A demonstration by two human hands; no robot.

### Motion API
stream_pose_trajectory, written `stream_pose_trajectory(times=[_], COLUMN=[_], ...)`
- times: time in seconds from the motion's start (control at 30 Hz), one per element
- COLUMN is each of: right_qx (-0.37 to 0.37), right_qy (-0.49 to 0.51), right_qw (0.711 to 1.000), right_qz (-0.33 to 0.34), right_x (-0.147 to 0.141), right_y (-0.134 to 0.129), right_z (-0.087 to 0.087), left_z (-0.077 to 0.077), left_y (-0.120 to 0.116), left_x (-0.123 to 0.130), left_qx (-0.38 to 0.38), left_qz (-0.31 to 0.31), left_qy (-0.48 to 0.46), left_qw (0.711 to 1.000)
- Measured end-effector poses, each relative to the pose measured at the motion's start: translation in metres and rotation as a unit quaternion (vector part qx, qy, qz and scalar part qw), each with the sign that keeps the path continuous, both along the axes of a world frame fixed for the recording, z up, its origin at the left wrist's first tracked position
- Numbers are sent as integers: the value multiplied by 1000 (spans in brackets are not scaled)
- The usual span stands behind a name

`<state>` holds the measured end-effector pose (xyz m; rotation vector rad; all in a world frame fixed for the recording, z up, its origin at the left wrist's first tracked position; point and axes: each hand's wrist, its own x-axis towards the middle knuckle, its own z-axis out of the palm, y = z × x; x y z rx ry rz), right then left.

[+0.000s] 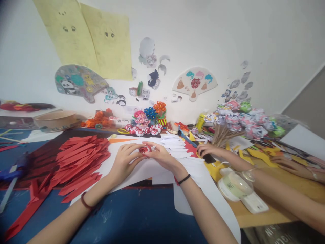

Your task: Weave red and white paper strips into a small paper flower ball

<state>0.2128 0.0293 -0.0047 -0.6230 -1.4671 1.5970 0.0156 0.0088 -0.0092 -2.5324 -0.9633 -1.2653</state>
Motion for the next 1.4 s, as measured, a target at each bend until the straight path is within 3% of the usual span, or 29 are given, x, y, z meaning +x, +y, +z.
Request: stream_pose_trajectory(times=[0.37,0.67,1.03,1.4], right_qx=[-44,-13,-17,-24], right_qy=[3,-39,16,41], right_qw=[998,999,998,998], right_qz=[34,29,59,44], right_x=[-6,-1,-3,-5], right_y=[-10,-5,-6,5], right_z=[4,2,-1,-12], left_z=[-1,-4,-5,-3], left_y=[-5,-3,-1,4], left_x=[3,2,1,-2], left_qx=[18,5,8,-75], left_qz=[9,-17,-31,-38], left_qy=[-1,24,0,-45], left_qw=[1000,1000,999,995])
